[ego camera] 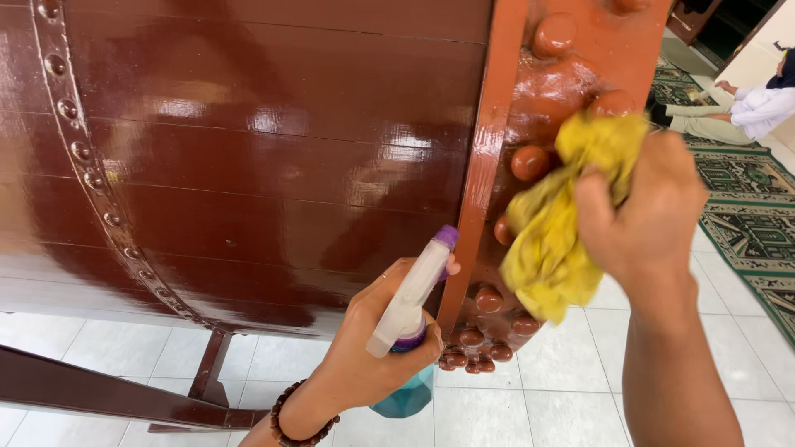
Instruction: The person sprays liquid from a blue bottle onto the surface and decorative studs of a large brown drum and wipes the areas with a yellow cloth.
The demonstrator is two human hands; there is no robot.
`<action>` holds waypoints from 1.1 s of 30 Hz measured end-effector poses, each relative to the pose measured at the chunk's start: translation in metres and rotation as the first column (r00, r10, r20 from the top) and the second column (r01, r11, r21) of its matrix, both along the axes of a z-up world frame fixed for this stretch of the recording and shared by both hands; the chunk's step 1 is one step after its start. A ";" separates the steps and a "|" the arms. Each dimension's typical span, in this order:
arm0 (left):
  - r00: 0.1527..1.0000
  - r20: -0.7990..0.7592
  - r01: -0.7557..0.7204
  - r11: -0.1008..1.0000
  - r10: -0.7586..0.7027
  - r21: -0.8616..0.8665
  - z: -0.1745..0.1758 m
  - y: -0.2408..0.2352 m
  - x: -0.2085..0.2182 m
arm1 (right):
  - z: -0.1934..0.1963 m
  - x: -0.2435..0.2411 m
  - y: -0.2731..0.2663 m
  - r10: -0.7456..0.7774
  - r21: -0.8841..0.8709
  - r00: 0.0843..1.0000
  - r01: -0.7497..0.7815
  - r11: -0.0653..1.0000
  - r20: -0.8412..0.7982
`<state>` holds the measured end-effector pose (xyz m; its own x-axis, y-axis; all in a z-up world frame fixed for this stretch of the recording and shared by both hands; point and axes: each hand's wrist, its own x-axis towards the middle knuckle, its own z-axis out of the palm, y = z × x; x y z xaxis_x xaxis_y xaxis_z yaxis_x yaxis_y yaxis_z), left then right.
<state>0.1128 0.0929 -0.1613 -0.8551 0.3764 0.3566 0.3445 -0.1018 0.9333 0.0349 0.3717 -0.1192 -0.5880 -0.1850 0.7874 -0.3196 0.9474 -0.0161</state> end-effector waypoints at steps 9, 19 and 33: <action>0.984 -0.178 -0.010 0.999 0.017 0.037 -0.003 -0.001 -0.003 | 0.003 -0.027 -0.021 0.223 -0.007 0.975 -0.223 0.975 0.013; 0.995 -0.070 -0.071 0.995 0.065 -0.077 -0.011 0.004 -0.013 | 0.001 0.007 0.001 0.231 -0.002 0.973 -0.231 0.973 -0.028; 0.996 -0.064 0.059 0.996 -0.055 0.064 -0.011 0.008 -0.014 | -0.021 0.030 -0.035 0.015 -0.153 1.000 -0.016 0.988 -0.007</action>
<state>0.0991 0.1012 -0.1725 -0.8083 0.3982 0.4337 0.3931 -0.1835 0.9010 0.0649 0.3362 -0.1399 -0.5816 -0.0712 0.8103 -0.3345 0.9290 -0.1585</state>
